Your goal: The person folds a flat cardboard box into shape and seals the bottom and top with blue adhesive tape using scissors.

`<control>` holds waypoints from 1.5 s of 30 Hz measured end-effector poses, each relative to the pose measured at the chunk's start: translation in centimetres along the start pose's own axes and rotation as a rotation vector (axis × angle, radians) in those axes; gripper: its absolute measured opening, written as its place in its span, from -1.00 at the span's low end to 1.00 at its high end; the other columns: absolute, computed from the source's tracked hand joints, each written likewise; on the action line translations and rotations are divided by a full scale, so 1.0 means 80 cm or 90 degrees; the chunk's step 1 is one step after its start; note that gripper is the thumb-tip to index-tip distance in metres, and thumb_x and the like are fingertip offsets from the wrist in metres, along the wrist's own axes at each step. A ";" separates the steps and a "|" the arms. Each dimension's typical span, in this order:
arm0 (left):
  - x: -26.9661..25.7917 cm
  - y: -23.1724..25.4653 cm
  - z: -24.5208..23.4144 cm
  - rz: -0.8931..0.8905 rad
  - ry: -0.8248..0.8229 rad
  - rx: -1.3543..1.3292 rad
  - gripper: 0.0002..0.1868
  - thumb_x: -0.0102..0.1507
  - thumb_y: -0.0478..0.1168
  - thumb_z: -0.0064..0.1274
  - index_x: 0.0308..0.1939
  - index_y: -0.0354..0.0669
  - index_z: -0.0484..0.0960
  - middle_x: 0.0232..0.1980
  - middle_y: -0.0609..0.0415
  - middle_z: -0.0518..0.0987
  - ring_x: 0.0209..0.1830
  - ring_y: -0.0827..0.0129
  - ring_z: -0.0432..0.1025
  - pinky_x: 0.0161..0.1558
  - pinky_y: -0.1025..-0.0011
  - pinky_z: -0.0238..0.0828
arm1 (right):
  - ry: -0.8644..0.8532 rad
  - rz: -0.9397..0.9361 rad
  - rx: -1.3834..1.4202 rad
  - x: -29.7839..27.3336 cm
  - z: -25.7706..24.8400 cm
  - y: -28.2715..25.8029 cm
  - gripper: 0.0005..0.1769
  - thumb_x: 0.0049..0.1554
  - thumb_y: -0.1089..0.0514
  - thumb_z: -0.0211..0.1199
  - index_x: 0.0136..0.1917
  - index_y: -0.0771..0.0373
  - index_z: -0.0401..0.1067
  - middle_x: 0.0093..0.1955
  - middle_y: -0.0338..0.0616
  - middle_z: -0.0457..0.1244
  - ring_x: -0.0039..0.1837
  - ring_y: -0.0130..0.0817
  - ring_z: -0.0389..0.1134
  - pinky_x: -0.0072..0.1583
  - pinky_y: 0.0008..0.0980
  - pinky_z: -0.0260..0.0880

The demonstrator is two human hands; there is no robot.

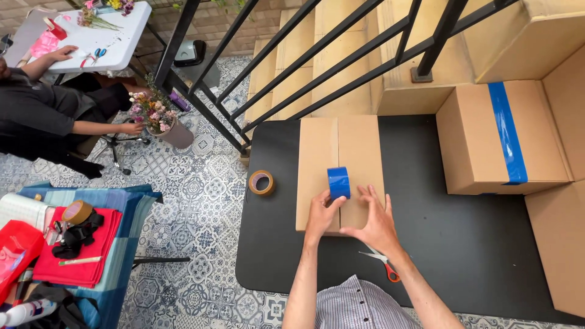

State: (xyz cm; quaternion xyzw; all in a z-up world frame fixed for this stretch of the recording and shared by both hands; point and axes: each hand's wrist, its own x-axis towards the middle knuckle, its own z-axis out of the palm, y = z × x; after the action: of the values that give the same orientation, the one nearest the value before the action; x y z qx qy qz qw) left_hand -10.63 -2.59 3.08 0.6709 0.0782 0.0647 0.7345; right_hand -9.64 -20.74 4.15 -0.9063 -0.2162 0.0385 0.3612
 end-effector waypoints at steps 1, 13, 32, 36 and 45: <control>0.001 0.005 -0.002 -0.006 -0.012 0.007 -0.66 0.26 -0.22 0.29 0.12 -0.16 0.70 0.01 0.02 0.72 0.12 0.50 0.51 0.24 0.34 0.41 | 0.004 0.005 0.097 0.003 -0.002 0.005 0.13 -0.21 -0.57 0.49 0.36 0.09 0.16 0.64 -0.07 0.07 0.71 -0.05 -0.14 0.60 0.35 -0.48; 0.000 -0.020 -0.002 0.042 -0.028 0.071 -0.76 0.24 -0.20 0.30 0.00 -0.05 0.77 -0.07 0.13 0.73 0.12 0.49 0.52 0.24 0.34 0.39 | 0.087 -0.152 -0.073 0.082 -0.052 -0.014 -0.57 0.07 -0.18 0.43 0.21 -0.22 0.53 0.22 -0.47 0.31 0.35 -0.30 0.36 0.53 0.13 0.08; 0.004 -0.074 0.015 0.117 0.056 0.117 -0.83 0.31 -0.27 0.20 -0.02 -0.16 0.74 -0.11 -0.05 0.72 0.06 0.09 0.58 0.19 0.15 0.46 | 0.187 -0.373 -0.374 0.029 -0.038 -0.048 -0.87 0.32 0.10 0.03 -0.07 0.13 0.30 -0.02 -0.21 0.19 0.16 -0.28 0.34 0.40 -0.14 0.26; 0.003 -0.066 0.016 0.121 0.096 0.120 -0.84 0.30 -0.26 0.20 -0.04 -0.10 0.73 -0.12 -0.02 0.73 0.07 0.21 0.58 0.16 0.20 0.49 | 0.210 -0.432 -0.338 0.027 -0.039 -0.051 -0.85 0.33 0.12 0.04 -0.06 0.18 0.35 0.02 -0.16 0.22 0.17 -0.21 0.35 0.31 -0.19 0.33; -0.015 0.012 0.012 0.248 -0.018 0.196 -0.75 0.25 -0.20 0.27 -0.02 -0.14 0.69 -0.01 -0.04 0.69 0.19 0.03 0.52 0.47 -0.05 0.05 | 0.190 -0.279 -0.058 0.053 -0.071 -0.054 -0.97 0.28 0.23 0.16 -0.04 0.17 0.40 -0.01 -0.17 0.35 0.15 -0.19 0.44 0.25 -0.26 0.39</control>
State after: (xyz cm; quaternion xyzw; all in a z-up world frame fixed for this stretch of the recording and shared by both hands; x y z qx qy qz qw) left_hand -11.64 -3.65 4.13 0.7779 -0.0539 0.1834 0.5986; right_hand -6.05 -19.82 11.61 -0.8488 -0.3529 -0.1845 0.3477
